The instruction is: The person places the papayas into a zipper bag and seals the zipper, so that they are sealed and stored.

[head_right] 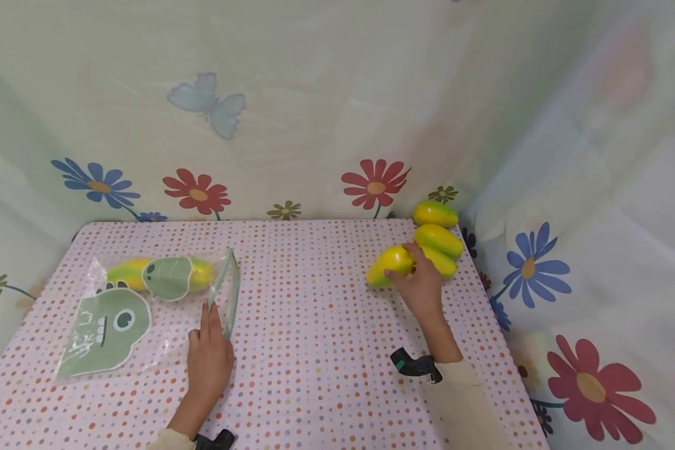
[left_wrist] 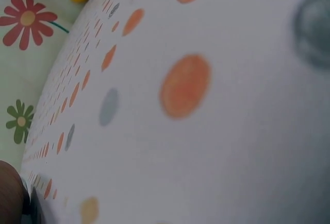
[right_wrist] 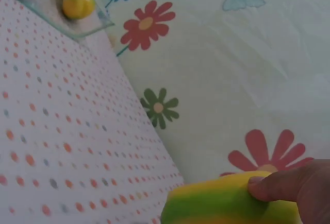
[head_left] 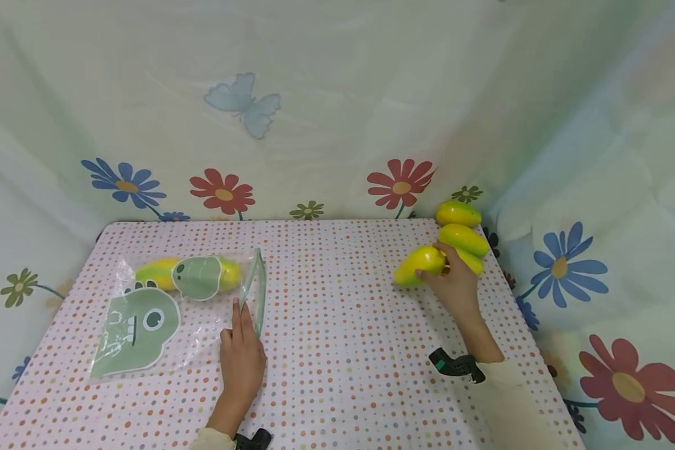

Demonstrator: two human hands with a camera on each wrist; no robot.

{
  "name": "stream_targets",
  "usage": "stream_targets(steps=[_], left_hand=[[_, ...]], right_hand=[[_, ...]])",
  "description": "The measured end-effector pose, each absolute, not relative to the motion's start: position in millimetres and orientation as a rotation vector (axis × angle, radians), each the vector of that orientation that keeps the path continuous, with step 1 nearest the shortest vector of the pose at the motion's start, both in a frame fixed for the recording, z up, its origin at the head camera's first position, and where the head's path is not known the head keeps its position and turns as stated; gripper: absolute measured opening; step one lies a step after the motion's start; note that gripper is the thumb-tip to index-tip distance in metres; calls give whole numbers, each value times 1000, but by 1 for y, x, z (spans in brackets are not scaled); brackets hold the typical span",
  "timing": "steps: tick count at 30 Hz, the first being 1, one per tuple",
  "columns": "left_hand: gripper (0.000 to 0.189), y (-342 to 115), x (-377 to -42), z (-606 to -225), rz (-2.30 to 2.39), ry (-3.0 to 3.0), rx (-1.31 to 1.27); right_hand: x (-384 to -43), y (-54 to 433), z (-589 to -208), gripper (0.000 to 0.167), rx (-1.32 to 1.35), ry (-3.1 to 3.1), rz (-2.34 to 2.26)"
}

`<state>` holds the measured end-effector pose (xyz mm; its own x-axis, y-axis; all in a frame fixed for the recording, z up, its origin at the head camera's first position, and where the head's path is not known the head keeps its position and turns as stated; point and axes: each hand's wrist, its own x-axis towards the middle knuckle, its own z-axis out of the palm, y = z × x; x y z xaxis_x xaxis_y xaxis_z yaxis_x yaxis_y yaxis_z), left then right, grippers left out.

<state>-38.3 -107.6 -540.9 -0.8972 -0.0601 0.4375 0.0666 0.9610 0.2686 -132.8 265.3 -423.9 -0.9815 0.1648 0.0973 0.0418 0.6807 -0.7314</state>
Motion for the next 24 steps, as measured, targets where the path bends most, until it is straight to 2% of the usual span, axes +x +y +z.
stream_targets(steps=[7,12,24], left_hand=[[89,-107,-39,-541,-382,-2678,-6],[90,-108,-39,-541,-366,-2681,-24],[88,-101,-38,-537,-351,-2715,-11]], right_hand=[[-113,212,-454,64,-239,-2676,1447],[-104,167,-470,62,-141,-2634,1523],[-113,81,-481,61,23,-2636,1697]])
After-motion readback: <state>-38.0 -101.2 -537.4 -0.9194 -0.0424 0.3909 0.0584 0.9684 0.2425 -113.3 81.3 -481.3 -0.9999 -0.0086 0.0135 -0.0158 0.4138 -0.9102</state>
